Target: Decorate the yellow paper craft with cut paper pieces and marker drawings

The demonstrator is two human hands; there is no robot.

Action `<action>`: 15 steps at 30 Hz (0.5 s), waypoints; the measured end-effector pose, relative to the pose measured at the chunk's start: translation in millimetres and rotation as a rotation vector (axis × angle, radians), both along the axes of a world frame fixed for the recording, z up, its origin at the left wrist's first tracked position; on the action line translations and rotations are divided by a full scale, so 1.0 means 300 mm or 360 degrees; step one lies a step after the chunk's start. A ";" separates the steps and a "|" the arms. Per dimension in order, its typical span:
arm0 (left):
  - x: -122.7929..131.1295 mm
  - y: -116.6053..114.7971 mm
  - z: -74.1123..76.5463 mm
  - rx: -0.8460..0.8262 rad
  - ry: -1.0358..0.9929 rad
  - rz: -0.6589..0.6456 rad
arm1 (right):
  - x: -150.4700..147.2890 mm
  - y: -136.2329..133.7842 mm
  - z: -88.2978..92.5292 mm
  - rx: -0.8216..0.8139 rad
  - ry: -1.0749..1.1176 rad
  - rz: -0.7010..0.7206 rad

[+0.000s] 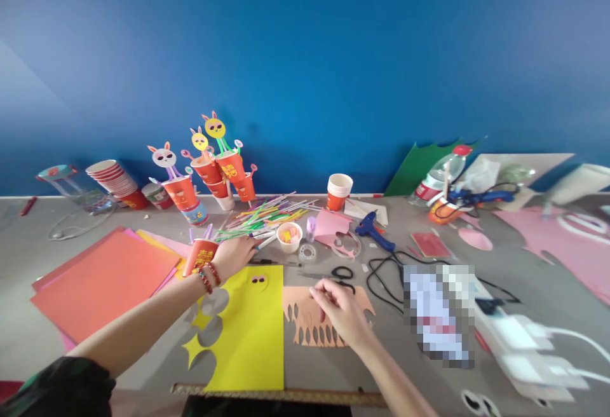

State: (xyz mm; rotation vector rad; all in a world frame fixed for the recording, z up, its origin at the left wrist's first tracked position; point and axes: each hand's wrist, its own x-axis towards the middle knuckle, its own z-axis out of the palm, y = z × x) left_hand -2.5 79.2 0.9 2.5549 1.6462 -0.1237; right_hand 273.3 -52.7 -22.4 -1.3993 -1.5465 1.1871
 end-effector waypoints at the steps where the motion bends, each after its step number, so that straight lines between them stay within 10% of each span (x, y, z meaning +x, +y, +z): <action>1: 0.006 0.002 -0.002 -0.0007 0.0002 0.0011 | -0.002 -0.004 -0.004 -0.0012 -0.0001 0.0013; 15: -0.097 -0.081 0.090 -0.0118 -0.0468 0.0119 | -0.035 -0.041 0.048 -0.0011 -0.0115 0.0115</action>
